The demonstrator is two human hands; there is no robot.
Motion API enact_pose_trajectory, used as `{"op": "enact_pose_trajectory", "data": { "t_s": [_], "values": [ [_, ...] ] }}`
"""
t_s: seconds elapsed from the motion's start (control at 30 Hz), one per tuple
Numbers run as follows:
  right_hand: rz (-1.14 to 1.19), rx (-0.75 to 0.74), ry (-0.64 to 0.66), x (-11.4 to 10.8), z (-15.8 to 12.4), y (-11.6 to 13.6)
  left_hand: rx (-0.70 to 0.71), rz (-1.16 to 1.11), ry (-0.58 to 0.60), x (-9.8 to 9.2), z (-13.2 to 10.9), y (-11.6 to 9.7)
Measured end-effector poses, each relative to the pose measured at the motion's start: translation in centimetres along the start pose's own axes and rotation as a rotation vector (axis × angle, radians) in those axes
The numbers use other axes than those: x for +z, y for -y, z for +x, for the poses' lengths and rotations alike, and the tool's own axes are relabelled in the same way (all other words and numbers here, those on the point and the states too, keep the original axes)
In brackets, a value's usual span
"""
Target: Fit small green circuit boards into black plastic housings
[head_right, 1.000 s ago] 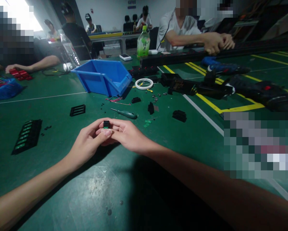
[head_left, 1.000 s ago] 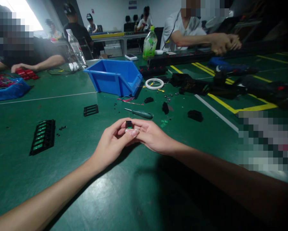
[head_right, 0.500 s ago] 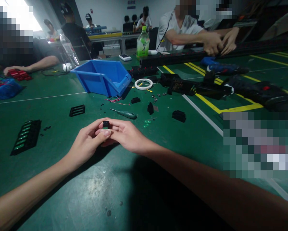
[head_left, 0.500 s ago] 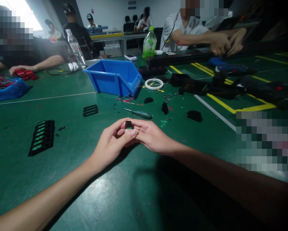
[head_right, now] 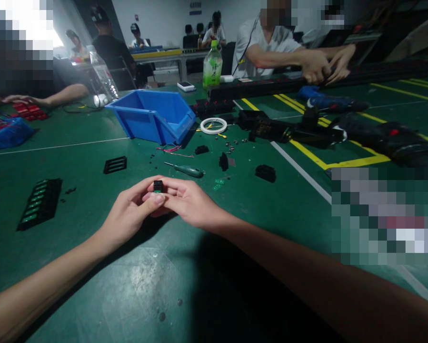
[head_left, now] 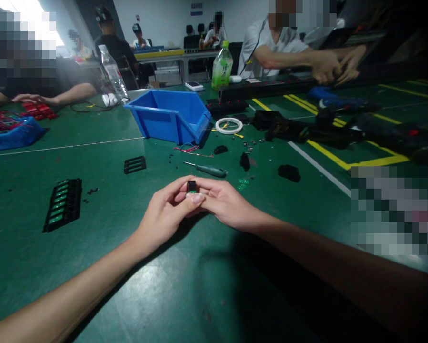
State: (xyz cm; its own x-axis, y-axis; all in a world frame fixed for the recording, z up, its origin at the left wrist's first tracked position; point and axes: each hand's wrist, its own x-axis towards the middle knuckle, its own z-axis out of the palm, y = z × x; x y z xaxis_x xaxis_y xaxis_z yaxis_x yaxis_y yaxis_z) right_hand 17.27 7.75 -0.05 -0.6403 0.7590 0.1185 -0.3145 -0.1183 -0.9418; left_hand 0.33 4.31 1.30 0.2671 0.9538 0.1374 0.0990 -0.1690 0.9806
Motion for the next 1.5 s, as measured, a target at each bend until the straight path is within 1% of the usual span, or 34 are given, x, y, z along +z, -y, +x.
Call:
{"op": "enact_pose_trajectory", "data": {
  "t_s": [0.07, 0.23, 0.33, 0.5, 0.6, 0.73, 0.83, 1.17, 1.5],
  "values": [
    [-0.003, 0.004, -0.004, 0.06, -0.01, 0.06, 0.002, 0.000, -0.003, 0.03, -0.01, -0.04],
    [0.053, 0.024, 0.015, 0.23, 0.07, 0.07, -0.026, 0.085, -0.073, 0.29, -0.11, -0.33],
    [0.070, 0.029, 0.017, 0.26, 0.10, 0.02, -0.024, 0.108, -0.090, 0.38, -0.14, -0.41],
    [0.111, 0.083, -0.005, 0.20, 0.05, -0.07, -0.020, 0.099, -0.072, 0.44, -0.21, -0.31],
    [0.154, 0.091, -0.010, 0.06, 0.01, -0.08, -0.034, 0.045, -0.069, 0.48, -0.42, -0.09],
    [0.182, 0.131, -0.017, -0.16, -0.12, 0.20, -0.036, -0.035, -0.015, 0.38, -0.71, 0.10],
    [0.186, 0.158, -0.015, -0.27, -0.21, 0.50, -0.019, -0.005, -0.013, 0.25, -0.75, 0.04],
    [0.155, 0.174, 0.009, -0.41, -0.23, 0.62, 0.029, 0.146, -0.059, 0.19, -0.60, 0.03],
    [0.161, 0.172, 0.005, -0.44, -0.17, 0.48, 0.011, 0.099, -0.031, 0.24, -0.72, 0.14]
  ]
}}
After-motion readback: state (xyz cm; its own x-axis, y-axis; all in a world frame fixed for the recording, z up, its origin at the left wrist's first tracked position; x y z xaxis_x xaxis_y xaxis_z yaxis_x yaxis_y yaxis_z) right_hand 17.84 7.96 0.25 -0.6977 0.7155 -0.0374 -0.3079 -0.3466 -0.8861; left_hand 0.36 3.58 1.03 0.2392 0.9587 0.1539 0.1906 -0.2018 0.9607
